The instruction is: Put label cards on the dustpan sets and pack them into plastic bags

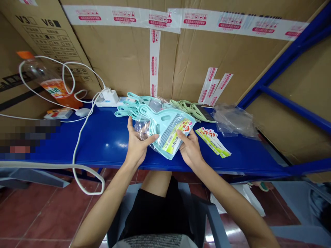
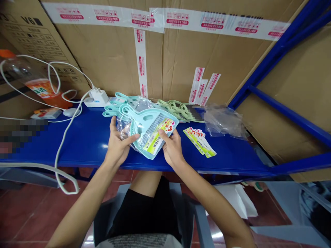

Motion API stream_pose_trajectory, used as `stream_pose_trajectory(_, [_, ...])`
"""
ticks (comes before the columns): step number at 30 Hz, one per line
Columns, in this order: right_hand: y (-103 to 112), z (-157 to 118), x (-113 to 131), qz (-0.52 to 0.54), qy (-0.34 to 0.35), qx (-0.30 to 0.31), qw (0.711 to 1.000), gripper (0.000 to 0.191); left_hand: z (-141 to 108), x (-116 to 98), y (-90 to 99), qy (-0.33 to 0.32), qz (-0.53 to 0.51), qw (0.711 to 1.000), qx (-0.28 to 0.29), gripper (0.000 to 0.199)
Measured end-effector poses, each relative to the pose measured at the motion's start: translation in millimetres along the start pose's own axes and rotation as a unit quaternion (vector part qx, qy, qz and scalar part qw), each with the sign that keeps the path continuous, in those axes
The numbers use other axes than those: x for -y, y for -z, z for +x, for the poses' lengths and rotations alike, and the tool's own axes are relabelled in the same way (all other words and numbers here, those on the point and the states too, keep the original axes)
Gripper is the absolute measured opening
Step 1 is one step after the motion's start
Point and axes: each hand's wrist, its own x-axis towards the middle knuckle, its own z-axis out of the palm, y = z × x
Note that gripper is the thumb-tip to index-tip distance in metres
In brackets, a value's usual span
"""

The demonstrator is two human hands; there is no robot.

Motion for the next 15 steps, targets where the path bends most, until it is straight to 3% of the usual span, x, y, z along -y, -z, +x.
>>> stream_pose_trajectory(7, [-11, -6, -11, 0.031, 0.027, -0.034, 0.999, 0.049, -14, -6, -10.1, 0.006, -0.01, 0.999, 0.035, 0.124])
stream_pose_trajectory(15, [-4, -4, -3, -0.029, -0.083, -0.012, 0.996, 0.049, -13, -9, -2.1, 0.034, -0.019, 0.999, 0.03, 0.101])
